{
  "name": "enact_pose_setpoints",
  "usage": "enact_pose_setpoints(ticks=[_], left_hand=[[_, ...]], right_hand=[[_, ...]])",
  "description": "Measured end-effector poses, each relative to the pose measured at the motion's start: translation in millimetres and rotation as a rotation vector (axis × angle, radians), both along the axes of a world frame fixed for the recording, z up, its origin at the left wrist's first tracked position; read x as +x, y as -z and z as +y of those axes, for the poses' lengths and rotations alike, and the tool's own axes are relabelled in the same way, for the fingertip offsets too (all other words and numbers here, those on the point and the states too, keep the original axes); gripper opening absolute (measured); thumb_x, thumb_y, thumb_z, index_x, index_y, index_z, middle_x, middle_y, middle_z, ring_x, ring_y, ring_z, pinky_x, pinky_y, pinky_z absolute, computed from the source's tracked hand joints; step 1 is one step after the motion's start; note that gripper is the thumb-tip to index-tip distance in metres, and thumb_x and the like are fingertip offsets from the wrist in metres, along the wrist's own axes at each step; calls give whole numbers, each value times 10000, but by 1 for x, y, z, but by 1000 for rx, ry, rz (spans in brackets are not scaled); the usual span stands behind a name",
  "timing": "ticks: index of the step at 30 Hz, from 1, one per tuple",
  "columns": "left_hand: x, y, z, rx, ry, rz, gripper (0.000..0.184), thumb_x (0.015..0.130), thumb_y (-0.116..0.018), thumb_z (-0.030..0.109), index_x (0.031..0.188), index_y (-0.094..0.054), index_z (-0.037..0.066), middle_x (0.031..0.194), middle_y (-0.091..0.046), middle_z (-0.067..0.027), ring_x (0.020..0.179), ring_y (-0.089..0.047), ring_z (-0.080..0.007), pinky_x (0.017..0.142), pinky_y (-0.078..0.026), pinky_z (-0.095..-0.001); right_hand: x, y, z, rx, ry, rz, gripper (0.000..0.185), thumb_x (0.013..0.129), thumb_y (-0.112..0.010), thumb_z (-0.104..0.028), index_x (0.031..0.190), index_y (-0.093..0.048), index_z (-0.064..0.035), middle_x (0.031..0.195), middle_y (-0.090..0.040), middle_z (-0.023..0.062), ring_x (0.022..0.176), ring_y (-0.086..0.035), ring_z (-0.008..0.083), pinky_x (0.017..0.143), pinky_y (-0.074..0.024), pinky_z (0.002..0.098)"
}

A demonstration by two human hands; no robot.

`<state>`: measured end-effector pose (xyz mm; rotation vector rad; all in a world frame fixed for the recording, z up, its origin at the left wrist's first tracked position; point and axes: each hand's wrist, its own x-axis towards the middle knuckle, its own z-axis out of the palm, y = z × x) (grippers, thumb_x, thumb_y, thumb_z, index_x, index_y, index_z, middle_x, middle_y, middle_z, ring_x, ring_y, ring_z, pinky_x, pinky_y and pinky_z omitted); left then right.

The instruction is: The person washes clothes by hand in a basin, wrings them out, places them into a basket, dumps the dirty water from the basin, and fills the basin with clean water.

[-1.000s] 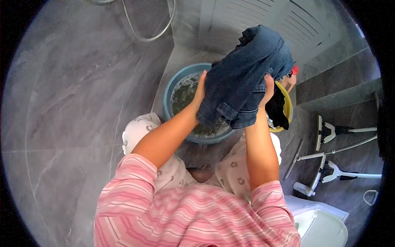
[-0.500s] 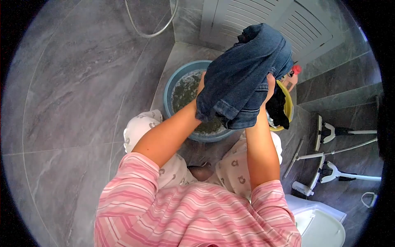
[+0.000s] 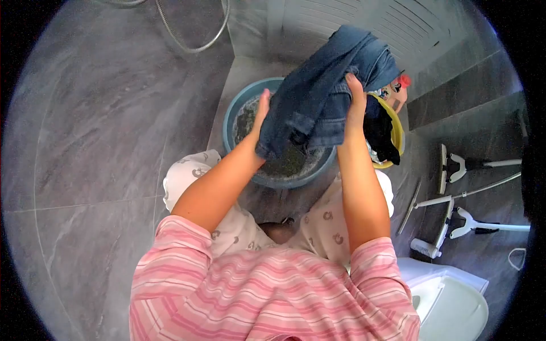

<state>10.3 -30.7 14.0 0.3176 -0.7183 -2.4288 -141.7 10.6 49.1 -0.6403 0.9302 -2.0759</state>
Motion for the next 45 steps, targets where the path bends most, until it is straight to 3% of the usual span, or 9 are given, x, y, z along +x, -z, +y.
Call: enact_pose_setpoints(ticks=[7,12,16,20,29,33,38,43,45], left_hand=[[32,-49,16,216,-56,-253,752,805,-238,715,1265,-453,161,1243,-502,-40,1121,-471,-196,944,-348,-410],[5,-14,14,-59,-193,-62,646,811,-509,564,1278,-382,137,1218,-504,-43,1089,-506,-189,881,-424,-340],[-10,-16,10,195,-374,51,677,803,-555,521,1291,-334,107,1205,-500,-77,1093,-506,-203,912,-421,-376],[-9,-2,-9,399,-515,139,664,808,-537,530,1279,-358,98,1212,-494,-99,1098,-498,-247,913,-421,-387],[-9,-6,-8,178,-407,390,414,904,-417,368,1207,-467,90,1195,-515,-116,1060,-513,-269,926,-410,-401],[-8,-10,-9,139,-294,352,414,901,-416,371,1202,-470,93,1195,-516,-117,1063,-510,-276,929,-406,-406],[-12,-11,-9,108,-210,319,414,897,-415,375,1197,-474,97,1195,-516,-117,1066,-507,-284,934,-401,-412],[-10,-12,-13,105,-169,306,413,893,-414,379,1192,-479,101,1195,-517,-117,1069,-503,-293,938,-397,-417],[-10,-12,-15,115,-169,301,413,891,-414,380,1190,-480,103,1195,-517,-117,1070,-502,-296,939,-395,-420]], right_hand=[[-2,-2,-15,-49,245,295,583,703,-697,-85,1195,-412,43,1160,-508,109,1047,-493,231,949,-345,324],[25,-2,-33,42,562,558,902,589,-813,-178,1257,-266,82,1257,-395,197,1158,-385,291,1021,-244,347],[57,13,-42,113,562,769,950,531,-840,-202,1241,-283,95,1205,-438,211,1127,-417,316,1001,-286,372],[95,-10,-36,32,371,539,897,516,-843,-231,1182,-340,99,1151,-474,207,1083,-456,306,963,-329,380],[102,0,-23,69,588,1269,712,550,-826,-187,1092,-444,75,1067,-531,191,1011,-515,307,901,-378,379],[106,2,-17,120,536,1252,627,517,-827,-219,1009,-537,39,1044,-560,183,985,-529,344,876,-385,410],[100,-13,-13,141,583,1434,746,481,-766,-479,1017,-561,-3,1034,-548,244,993,-489,436,899,-354,499],[78,-82,20,229,47,1705,505,622,-732,-407,969,-617,-58,824,-630,144,805,-605,317,718,-458,393],[64,-77,19,85,171,1754,411,684,-690,-398,950,-640,-89,740,-636,116,736,-620,290,675,-472,362]])
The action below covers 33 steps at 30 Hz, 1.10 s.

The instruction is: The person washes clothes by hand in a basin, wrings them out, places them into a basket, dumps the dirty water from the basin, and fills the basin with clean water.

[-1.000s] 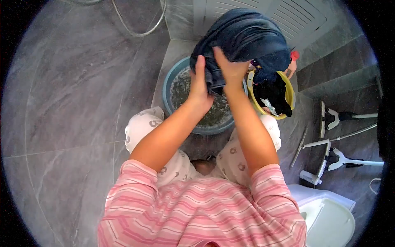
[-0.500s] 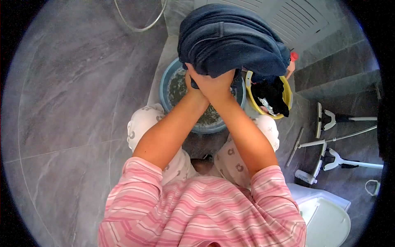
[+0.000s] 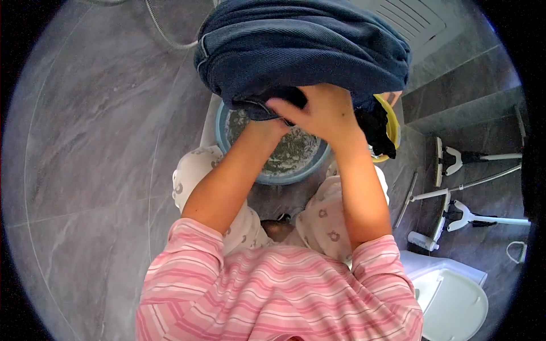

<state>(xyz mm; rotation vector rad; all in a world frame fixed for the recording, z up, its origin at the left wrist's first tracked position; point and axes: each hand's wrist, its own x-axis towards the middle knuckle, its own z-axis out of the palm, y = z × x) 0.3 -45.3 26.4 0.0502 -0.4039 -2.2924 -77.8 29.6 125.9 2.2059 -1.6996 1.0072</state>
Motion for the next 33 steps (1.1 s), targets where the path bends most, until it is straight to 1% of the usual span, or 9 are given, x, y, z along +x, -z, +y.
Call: enact_pose_setpoints(ticks=[3,9,11,14,16,18,21,24,33], left_hand=[[3,-11,3,94,-26,-40,388,875,-435,382,1140,-501,107,1150,-541,-121,1029,-521,-302,932,-402,-431],[22,-27,-6,67,26,126,390,882,-432,361,1171,-497,108,1162,-537,-125,1047,-517,-293,901,-429,-452],[23,-39,-5,-64,22,108,407,884,-438,352,1204,-480,105,1204,-514,-126,1075,-503,-277,929,-411,-425],[9,-39,-1,-385,-210,-137,411,883,-441,357,1210,-477,111,1231,-497,-119,1123,-468,-263,978,-358,-400],[6,-40,-2,-699,-352,-321,398,899,-416,310,1211,-467,68,1222,-504,-116,1114,-476,-237,983,-357,-361],[3,-37,0,-1015,-495,-509,386,915,-391,263,1212,-457,26,1213,-511,-113,1104,-485,-210,989,-356,-321],[-6,-11,8,-900,-504,-404,412,917,-381,303,1244,-422,56,1255,-472,-100,1143,-447,-213,1002,-337,-333],[-5,6,11,158,10,116,446,914,-373,349,1282,-380,97,1300,-428,-91,1184,-400,-226,1016,-309,-352],[-1,30,-2,-206,-42,-106,497,911,-314,425,1323,-332,147,1338,-388,-87,1228,-344,-267,1046,-250,-400]], right_hand=[[-22,11,2,-1,184,17,491,752,-579,-477,1085,-598,-116,1114,-559,175,1047,-518,344,910,-389,418],[-81,131,-19,9,210,185,478,829,-530,-358,1235,-492,-109,1292,-444,150,1200,-393,309,1005,-304,394],[-47,133,-28,285,232,-1436,499,870,-476,-370,1278,-438,-86,1280,-454,123,1179,-405,267,988,-309,354],[-18,84,-20,350,48,-1800,513,890,-442,-388,1288,-412,-66,1257,-461,107,1147,-415,234,968,-316,321],[-20,85,-19,348,112,-1754,483,897,-422,-387,1258,-442,-67,1230,-478,117,1138,-424,266,970,-314,321],[-30,86,-18,483,563,-1005,479,905,-403,-373,1254,-434,-46,1223,-479,143,1147,-416,306,981,-299,325],[-43,119,-34,7,365,-815,469,913,-367,-370,1216,-476,-29,1209,-495,165,1146,-426,329,1005,-277,346],[-44,120,-42,-217,308,-644,423,893,-405,-322,1187,-498,-33,1190,-507,167,1130,-441,329,991,-295,364],[-36,117,-44,-258,309,-449,301,835,-517,-177,1101,-564,-44,1135,-544,176,1082,-484,330,949,-349,421]])
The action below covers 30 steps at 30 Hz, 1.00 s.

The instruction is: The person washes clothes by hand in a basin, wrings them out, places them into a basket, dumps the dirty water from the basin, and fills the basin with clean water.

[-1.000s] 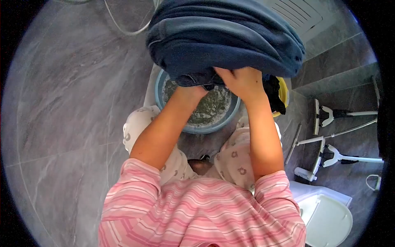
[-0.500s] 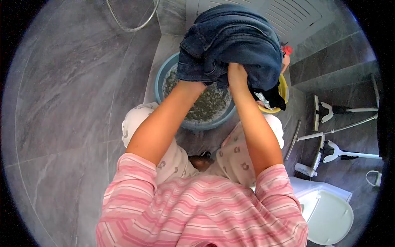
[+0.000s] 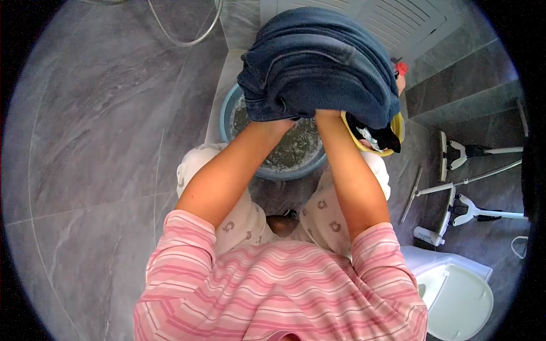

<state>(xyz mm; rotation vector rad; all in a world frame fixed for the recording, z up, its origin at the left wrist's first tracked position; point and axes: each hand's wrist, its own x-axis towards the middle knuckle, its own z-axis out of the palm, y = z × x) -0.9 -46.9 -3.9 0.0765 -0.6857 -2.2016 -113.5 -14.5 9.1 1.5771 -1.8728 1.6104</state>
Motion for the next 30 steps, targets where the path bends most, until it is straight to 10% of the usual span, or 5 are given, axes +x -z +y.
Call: enact_pose_setpoints(ticks=[8,14,16,20,30], left_hand=[[2,-38,6,384,90,202,495,900,-347,435,1260,-417,103,1292,-442,-96,1188,-399,-249,1019,-304,-362],[3,-32,2,-841,-455,-618,481,871,-392,474,1219,-463,151,1227,-503,-85,1099,-484,-276,921,-411,-421],[3,-27,1,171,34,53,472,873,-399,464,1206,-474,137,1207,-519,-86,1073,-505,-275,894,-435,-409],[3,-23,4,-418,-186,-313,451,912,-367,377,1256,-425,92,1271,-465,-101,1171,-425,-235,999,-334,-362],[1,-19,0,206,13,98,429,917,-356,377,1244,-425,108,1260,-471,-87,1143,-446,-252,978,-361,-391]], right_hand=[[-10,20,-20,-148,103,31,268,826,-539,-160,1060,-585,-37,1100,-561,180,1065,-496,340,927,-371,434],[-3,21,-20,-228,-70,-365,264,818,-547,-153,1049,-588,-31,1087,-567,179,1058,-499,343,927,-370,431],[-2,24,-19,-238,-108,-436,262,816,-549,-150,1046,-589,-30,1084,-568,179,1056,-500,343,927,-370,431],[-6,29,-14,-147,110,-47,239,809,-547,-130,1020,-601,-30,1050,-582,180,1019,-520,349,902,-384,434],[9,12,-4,-172,78,-332,255,786,-563,-141,1019,-608,-46,1069,-579,176,1045,-509,355,928,-366,440]])
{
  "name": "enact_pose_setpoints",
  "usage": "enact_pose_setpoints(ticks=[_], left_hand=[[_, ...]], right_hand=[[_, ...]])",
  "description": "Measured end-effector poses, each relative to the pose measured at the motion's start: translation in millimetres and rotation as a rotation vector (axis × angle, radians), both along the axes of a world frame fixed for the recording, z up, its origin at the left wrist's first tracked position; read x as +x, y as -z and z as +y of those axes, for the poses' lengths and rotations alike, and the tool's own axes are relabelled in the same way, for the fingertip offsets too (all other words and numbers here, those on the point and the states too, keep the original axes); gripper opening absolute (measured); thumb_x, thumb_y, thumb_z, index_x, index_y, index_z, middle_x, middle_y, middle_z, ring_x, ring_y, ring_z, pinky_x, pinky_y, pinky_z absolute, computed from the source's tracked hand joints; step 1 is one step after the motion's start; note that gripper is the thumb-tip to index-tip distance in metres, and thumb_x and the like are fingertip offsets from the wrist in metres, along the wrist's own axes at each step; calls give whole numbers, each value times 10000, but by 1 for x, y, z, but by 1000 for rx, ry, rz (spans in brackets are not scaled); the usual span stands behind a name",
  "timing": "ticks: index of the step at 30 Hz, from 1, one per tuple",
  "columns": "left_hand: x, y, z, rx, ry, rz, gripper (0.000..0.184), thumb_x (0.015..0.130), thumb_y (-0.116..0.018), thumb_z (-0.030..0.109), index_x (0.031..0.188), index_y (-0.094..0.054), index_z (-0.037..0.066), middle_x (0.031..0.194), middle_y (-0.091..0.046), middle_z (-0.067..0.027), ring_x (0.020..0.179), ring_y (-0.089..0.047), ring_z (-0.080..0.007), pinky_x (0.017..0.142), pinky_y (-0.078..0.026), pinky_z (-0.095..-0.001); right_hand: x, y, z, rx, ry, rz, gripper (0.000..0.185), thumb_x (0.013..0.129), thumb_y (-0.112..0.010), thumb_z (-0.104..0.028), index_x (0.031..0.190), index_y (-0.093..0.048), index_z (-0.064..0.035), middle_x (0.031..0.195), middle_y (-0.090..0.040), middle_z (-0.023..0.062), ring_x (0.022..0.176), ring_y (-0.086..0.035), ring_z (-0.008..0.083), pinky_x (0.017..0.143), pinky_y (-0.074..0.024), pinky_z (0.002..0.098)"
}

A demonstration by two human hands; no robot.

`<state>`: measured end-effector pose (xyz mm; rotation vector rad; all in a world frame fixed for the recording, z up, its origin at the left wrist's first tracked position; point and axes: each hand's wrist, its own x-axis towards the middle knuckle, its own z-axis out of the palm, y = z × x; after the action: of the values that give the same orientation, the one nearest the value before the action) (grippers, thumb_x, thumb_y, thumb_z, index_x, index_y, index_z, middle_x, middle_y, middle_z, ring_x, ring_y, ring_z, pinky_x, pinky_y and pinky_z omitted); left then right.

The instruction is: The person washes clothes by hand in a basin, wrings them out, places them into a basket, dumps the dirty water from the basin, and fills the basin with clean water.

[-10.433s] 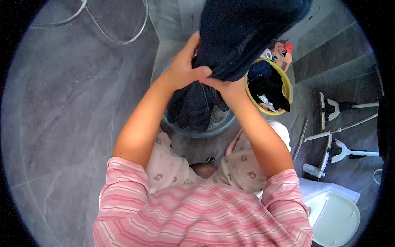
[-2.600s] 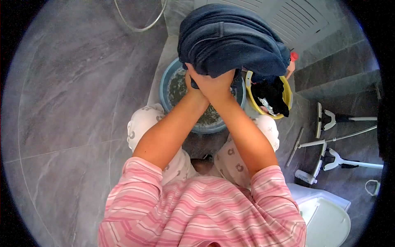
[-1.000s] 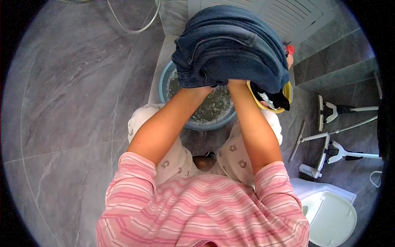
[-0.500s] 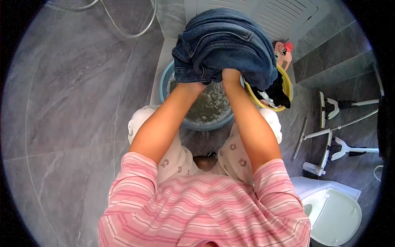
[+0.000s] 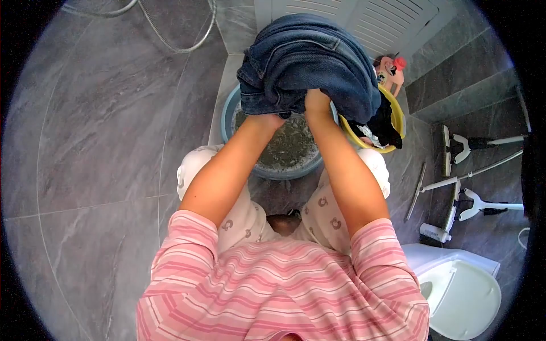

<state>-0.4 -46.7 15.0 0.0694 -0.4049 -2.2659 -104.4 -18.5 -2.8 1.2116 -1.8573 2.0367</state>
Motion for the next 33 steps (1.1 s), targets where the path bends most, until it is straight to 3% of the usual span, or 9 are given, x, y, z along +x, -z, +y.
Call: enact_pose_setpoints(ticks=[2,4,5,13,16,18,21,27,33], left_hand=[[-1,1,-1,-44,2,-2,435,908,-363,398,1249,-426,135,1266,-467,-79,1148,-438,-264,971,-367,-413],[-1,2,-1,-819,-330,-611,433,908,-363,402,1244,-431,137,1255,-476,-77,1134,-450,-264,961,-377,-412],[-2,2,-2,-819,-329,-610,433,908,-363,402,1244,-431,137,1255,-476,-77,1134,-450,-264,961,-377,-412],[-1,-3,-1,99,33,36,442,897,-392,384,1218,-458,88,1237,-495,-98,1119,-476,-247,979,-366,-376],[-1,-10,2,74,17,39,440,897,-389,389,1210,-465,89,1227,-503,-99,1110,-484,-247,971,-376,-376],[0,-13,2,53,16,35,438,897,-388,392,1204,-469,90,1220,-508,-100,1103,-489,-247,965,-382,-376],[0,-15,2,35,14,34,437,897,-385,396,1196,-476,91,1210,-516,-101,1094,-497,-247,957,-392,-375],[-1,-12,1,81,4,-23,438,894,-374,428,1187,-485,121,1198,-515,-98,1082,-487,-273,929,-406,-404],[0,-10,0,21,20,-19,444,890,-378,436,1193,-483,128,1213,-507,-97,1089,-485,-277,933,-404,-410]], right_hand=[[-4,7,-2,21,-1,10,271,783,-565,-145,1032,-604,-47,1083,-574,179,1055,-502,358,937,-358,442],[-6,13,-4,43,-4,22,288,779,-568,-150,1046,-600,-48,1096,-568,181,1065,-495,361,946,-351,445],[-6,15,-5,54,-3,-27,300,776,-567,-150,1055,-596,-44,1105,-565,183,1068,-493,362,949,-348,446],[-6,18,-5,71,-36,-138,318,779,-560,-165,1072,-591,-46,1133,-553,187,1084,-485,363,957,-342,445],[-3,15,-4,89,-63,-221,345,782,-560,-173,1105,-573,-51,1167,-532,191,1111,-466,365,974,-327,442],[2,4,4,383,-8,-345,378,783,-562,-183,1138,-552,-54,1202,-509,191,1134,-450,361,987,-317,436],[-7,38,-12,139,-90,-454,404,782,-566,-200,1158,-538,-56,1216,-498,192,1146,-442,359,996,-311,430],[0,10,-1,329,2,-381,402,777,-573,-203,1148,-544,-53,1214,-501,191,1141,-445,358,990,-318,425],[-4,15,-6,176,-27,-318,331,764,-580,-177,1067,-595,-46,1121,-561,187,1065,-496,374,952,-350,437]])
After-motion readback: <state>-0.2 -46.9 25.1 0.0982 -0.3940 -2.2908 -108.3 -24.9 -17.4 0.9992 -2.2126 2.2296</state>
